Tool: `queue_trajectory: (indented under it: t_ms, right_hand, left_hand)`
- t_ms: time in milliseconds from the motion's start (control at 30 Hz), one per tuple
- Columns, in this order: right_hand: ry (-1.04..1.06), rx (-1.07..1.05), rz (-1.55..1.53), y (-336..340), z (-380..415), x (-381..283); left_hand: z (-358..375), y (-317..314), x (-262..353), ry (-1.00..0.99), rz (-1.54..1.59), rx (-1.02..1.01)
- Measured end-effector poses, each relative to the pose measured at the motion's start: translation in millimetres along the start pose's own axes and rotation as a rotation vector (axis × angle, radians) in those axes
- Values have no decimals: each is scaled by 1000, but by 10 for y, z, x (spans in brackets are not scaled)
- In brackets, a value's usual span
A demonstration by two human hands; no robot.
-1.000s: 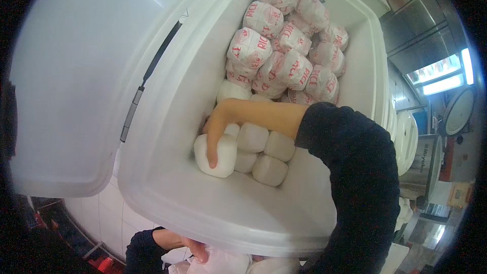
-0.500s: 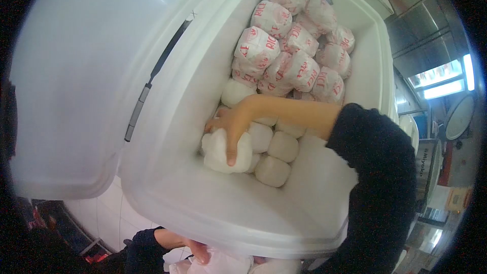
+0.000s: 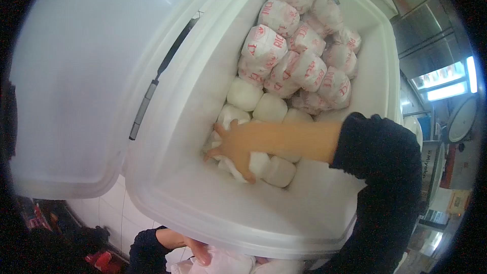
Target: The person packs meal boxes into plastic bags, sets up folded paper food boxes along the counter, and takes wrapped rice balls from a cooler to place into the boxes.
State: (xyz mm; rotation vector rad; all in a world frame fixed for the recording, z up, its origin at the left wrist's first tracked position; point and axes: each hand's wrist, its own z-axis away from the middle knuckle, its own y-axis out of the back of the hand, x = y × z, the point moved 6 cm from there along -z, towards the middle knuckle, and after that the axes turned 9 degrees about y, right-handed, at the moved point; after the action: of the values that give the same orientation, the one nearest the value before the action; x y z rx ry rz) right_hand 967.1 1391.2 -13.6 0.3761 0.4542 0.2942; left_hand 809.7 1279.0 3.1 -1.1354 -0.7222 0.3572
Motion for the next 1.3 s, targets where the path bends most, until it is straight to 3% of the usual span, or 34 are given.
queue_trajectory:
  t_ms: [33,200,433,500,533,633,733,800,933,1033,1133,1300]
  right_hand:
    - [-6,6,22,-64,39,-28]
    - [104,506,7,-147,112,-133]
    - [104,611,-22,-241,107,-22]
    - [327,641,-165,-229,82,84]
    - [330,636,-164,-215,73,165]
    - [424,723,-323,7,220,312]
    - [237,630,-546,161,444,432]
    - [249,643,-880,121,435,556]
    - [390,609,-560,172,100,174]
    - [144,382,-236,4,-76,58]
    - [41,321,230,-166,-255,76]
    - [-154,75,326,-161,-634,101]
  left_hand:
    - [-3,1,-2,0,0,-5]
    - [-27,1,16,16,-6,-28]
    - [-24,-7,11,29,-14,-35]
    - [-26,-8,-4,26,-14,-42]
    - [-25,-11,-1,21,-12,-45]
    - [-37,-40,5,5,-5,-60]
    - [-69,-122,56,-13,-6,-83]
    - [-99,-193,84,-23,-8,-102]
    - [-113,-271,59,-20,-48,-106]
    - [-96,-287,43,-19,-52,-109]
    - [-107,-330,86,-20,-40,-135]
    - [-145,-325,135,-11,-30,-167]
